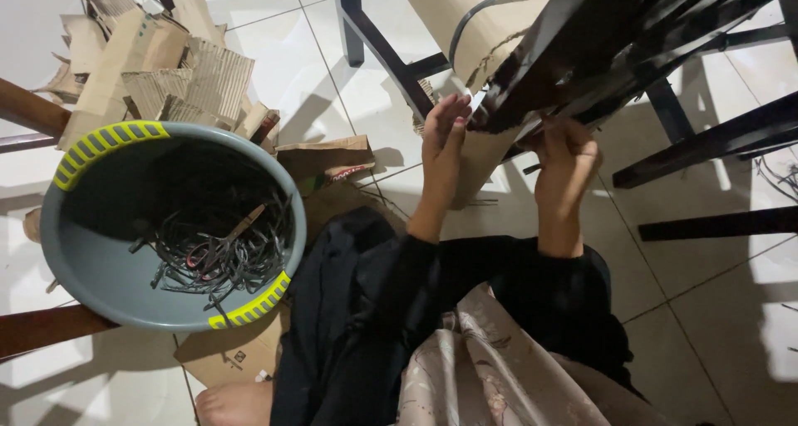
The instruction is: Wrapping chair legs with cardboard and securing them with wire ties for protection
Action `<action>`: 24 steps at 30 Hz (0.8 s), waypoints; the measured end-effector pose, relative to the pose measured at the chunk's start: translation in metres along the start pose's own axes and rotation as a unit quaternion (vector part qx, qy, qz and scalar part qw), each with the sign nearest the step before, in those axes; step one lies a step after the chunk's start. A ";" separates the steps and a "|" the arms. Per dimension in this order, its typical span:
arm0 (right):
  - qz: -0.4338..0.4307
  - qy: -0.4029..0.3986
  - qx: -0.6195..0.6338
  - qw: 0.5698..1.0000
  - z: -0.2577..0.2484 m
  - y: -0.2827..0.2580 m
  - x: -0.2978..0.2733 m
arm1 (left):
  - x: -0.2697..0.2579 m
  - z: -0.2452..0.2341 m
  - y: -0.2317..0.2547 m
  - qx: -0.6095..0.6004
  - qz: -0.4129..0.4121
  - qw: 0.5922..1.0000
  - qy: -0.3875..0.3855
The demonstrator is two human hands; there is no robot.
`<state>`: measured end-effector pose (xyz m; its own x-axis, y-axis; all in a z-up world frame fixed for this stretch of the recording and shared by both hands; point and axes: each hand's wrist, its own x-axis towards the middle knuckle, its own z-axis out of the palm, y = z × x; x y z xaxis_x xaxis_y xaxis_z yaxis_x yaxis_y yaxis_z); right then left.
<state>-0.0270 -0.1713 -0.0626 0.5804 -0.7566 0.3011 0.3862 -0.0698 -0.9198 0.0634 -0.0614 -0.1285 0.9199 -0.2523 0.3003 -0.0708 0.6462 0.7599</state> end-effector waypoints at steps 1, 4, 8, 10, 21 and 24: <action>0.000 -0.001 0.000 1.000 -0.005 0.005 -0.001 | -0.003 0.000 -0.003 0.000 0.000 1.000 0.001; -0.066 0.026 -0.116 0.991 -0.012 0.014 -0.008 | -0.015 0.004 -0.010 0.020 0.006 0.998 0.060; -0.093 0.016 -0.126 0.988 0.001 0.002 -0.012 | -0.025 0.011 -0.012 0.043 0.013 0.995 0.089; -0.113 -0.003 -0.140 0.984 0.002 0.003 -0.009 | -0.026 0.007 -0.011 0.059 0.016 0.995 0.083; 0.017 -0.011 -0.143 0.990 -0.019 0.041 0.006 | -0.010 -0.010 0.012 0.008 -0.078 0.997 0.018; 0.134 0.004 -0.041 0.990 -0.026 0.060 0.012 | -0.005 -0.013 0.016 -0.002 -0.111 0.994 -0.010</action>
<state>-0.0155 -0.2015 -0.1202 0.6486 -0.7599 0.0425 0.1600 0.0815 -0.9837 0.0629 -0.0403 -0.1256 0.9050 -0.4032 0.1357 0.1355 0.5756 0.8064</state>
